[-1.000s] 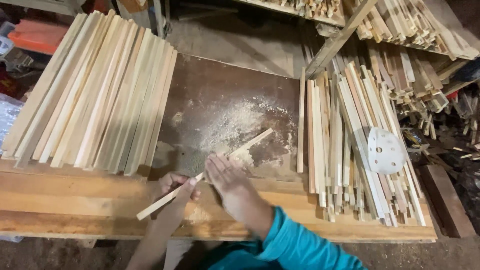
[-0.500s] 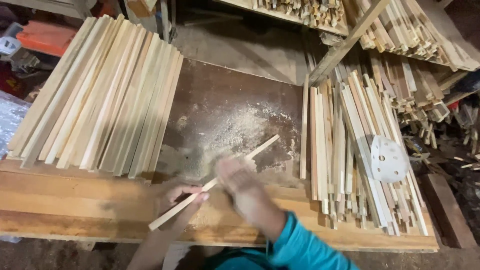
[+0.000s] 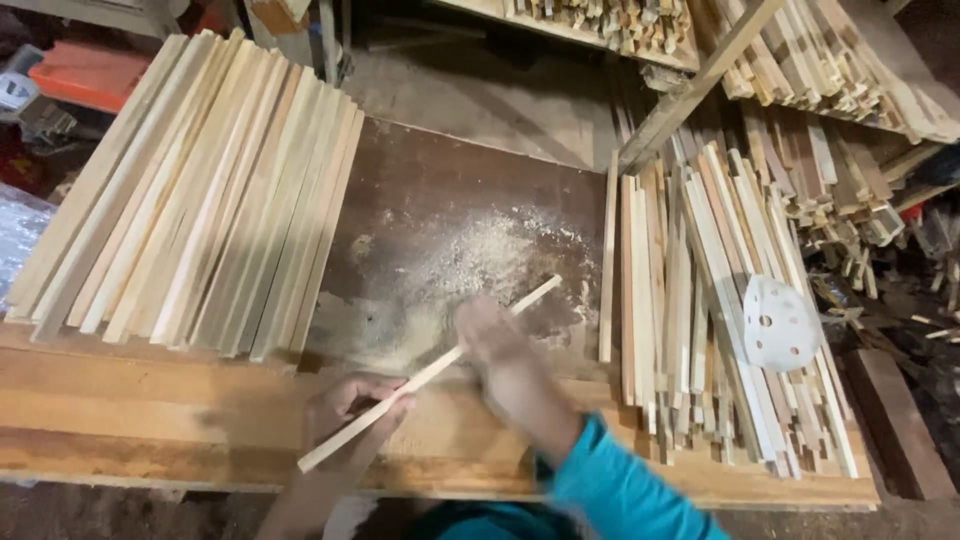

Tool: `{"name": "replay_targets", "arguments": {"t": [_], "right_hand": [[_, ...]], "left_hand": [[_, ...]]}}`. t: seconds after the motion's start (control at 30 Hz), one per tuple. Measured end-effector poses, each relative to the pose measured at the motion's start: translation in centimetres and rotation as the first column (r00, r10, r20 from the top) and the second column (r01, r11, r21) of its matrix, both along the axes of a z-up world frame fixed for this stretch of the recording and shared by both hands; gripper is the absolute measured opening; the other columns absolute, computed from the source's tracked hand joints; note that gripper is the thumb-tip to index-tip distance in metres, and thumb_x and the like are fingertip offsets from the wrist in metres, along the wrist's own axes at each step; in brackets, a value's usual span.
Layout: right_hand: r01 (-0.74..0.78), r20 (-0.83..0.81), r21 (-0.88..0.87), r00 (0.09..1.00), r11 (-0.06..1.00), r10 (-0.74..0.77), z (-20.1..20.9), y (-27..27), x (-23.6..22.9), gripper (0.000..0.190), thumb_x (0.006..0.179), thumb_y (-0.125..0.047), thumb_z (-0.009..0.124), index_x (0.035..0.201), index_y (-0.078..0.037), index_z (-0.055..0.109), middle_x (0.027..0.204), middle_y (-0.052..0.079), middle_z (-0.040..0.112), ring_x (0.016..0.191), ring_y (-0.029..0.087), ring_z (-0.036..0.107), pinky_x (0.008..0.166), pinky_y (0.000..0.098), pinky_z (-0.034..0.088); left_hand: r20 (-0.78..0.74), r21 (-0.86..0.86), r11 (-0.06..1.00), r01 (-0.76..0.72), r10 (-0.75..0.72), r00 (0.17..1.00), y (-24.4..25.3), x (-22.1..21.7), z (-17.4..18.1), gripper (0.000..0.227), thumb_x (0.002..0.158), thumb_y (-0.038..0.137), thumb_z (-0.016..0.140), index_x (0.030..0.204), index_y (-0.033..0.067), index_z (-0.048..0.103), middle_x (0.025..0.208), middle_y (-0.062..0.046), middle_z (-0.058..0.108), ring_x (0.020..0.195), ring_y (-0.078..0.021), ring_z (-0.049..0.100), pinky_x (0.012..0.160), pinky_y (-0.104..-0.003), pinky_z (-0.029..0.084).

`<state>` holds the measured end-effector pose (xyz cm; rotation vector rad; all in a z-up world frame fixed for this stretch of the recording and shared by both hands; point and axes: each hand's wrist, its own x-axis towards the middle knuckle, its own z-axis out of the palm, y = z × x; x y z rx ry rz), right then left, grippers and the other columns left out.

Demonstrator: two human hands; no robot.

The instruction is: The person repeatedly rubs thin wooden strips against a workbench surface to smooth them, then places each finished strip into a stack on the left. The process is repeated for multiple strips throughout the clip.

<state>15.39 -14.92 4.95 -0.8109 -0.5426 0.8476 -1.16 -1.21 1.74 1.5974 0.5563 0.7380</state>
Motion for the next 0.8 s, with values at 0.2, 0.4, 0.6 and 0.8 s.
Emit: {"name": "replay_targets", "arguments": {"t": [0.2, 0.4, 0.6, 0.8], "right_hand": [[0.839, 0.899, -0.252, 0.017, 0.482, 0.439, -9.8, -6.7, 12.6, 0.076, 0.083, 0.011, 0.035, 0.158, -0.001, 0.038, 0.164, 0.02, 0.039, 0.155, 0.036, 0.031, 0.126, 0.0556, 0.018], [0.7, 0.75, -0.661, 0.596, 0.271, 0.288, -1.9, -2.6, 3.3, 0.05, 0.109, -0.02, 0.029, 0.158, -0.017, 0.039, 0.17, 0.022, 0.016, 0.155, 0.045, 0.015, 0.126, 0.057, 0.014], [0.136, -0.23, -0.536, 0.926, 0.833, -0.299, -3.5, -0.7, -0.8, 0.04, 0.106, -0.026, 0.053, 0.068, -0.019, 0.042, 0.07, 0.0, 0.053, 0.067, 0.015, 0.05, 0.073, 0.0311, 0.047], [0.839, 0.886, -0.324, 0.108, 0.437, 0.451, -19.0, -9.5, 14.4, 0.068, 0.091, 0.011, 0.031, 0.159, 0.0, 0.034, 0.165, 0.022, 0.034, 0.155, 0.041, 0.028, 0.126, 0.0603, 0.013]], "left_hand": [[0.674, -0.122, 0.82, 0.559, -0.345, 0.653, 1.5, 1.8, -5.3, 0.016, 0.097, 0.006, 0.07, 0.112, 0.0084, 0.07, 0.093, -0.001, 0.075, 0.066, -0.0045, 0.071, 0.05, -0.011, 0.06], [-0.052, -0.35, 0.935, 0.053, -0.076, 0.996, -0.2, 0.2, -3.0, 0.027, 0.072, 0.032, 0.087, 0.089, 0.0115, 0.081, 0.085, -0.004, 0.083, 0.075, -0.0149, 0.074, 0.069, -0.027, 0.06], [0.036, 0.224, 0.957, 0.184, -0.196, 0.98, 0.3, -0.2, 1.0, 0.016, 0.074, 0.006, 0.085, 0.09, 0.0093, 0.082, 0.092, -0.009, 0.083, 0.076, -0.0119, 0.079, 0.057, -0.019, 0.065], [0.105, 0.411, 0.88, 0.238, -0.305, 0.946, 0.5, -0.2, -0.5, 0.02, 0.076, 0.01, 0.086, 0.094, 0.0081, 0.079, 0.095, -0.01, 0.081, 0.082, -0.016, 0.08, 0.067, -0.023, 0.067]]}}
